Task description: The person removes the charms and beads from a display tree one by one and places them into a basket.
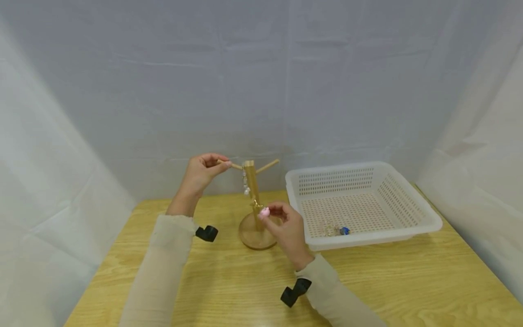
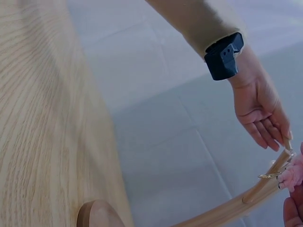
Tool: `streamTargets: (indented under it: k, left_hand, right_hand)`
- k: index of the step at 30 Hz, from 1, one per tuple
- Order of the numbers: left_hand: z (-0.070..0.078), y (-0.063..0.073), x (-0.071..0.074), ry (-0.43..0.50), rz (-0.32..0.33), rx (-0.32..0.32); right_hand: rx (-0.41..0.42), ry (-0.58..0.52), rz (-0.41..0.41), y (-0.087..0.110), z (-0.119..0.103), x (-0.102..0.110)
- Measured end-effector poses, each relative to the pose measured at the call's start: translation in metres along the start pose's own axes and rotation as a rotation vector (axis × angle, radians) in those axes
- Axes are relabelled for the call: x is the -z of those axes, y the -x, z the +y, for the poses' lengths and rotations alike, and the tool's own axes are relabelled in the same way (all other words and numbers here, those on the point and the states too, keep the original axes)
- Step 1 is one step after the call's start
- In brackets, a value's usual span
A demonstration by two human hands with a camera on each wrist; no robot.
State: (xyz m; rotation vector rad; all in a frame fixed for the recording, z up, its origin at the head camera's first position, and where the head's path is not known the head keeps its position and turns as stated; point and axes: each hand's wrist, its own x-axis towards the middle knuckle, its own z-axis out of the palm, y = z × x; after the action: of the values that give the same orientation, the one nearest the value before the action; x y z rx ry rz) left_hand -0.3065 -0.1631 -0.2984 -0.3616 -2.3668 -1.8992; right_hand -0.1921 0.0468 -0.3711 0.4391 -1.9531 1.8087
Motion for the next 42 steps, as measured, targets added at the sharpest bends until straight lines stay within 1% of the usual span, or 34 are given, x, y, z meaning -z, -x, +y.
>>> streamTargets:
  k: [5, 12, 22, 26, 33, 39, 42]
  left_hand:
    - [0.000, 0.001, 0.000, -0.002, 0.003, -0.004]
    - [0.000, 0.001, 0.000, -0.009, 0.005, -0.004]
    - [0.001, 0.001, 0.001, 0.001, 0.003, -0.010]
    - [0.001, 0.000, 0.001, 0.007, -0.001, -0.013]
    - [0.001, 0.000, 0.002, 0.009, -0.002, -0.021]
    - [0.000, 0.000, 0.003, 0.010, 0.001, -0.009]
    - [0.000, 0.000, 0.003, 0.009, 0.004, 0.001]
  right_hand:
    - [0.011, -0.029, -0.001, -0.001, -0.001, 0.001]
    - [0.002, -0.053, 0.001, -0.001, -0.007, 0.003]
    - [0.016, -0.055, -0.012, -0.002, -0.013, 0.007]
    - [0.032, -0.059, -0.001, -0.003, -0.009, 0.008]
    - [0.057, -0.092, 0.017, -0.007, 0.012, 0.011]
    - [0.103, -0.101, 0.028, -0.007, 0.015, 0.018]
    - [0.104, -0.097, 0.035, -0.008, 0.016, 0.023]
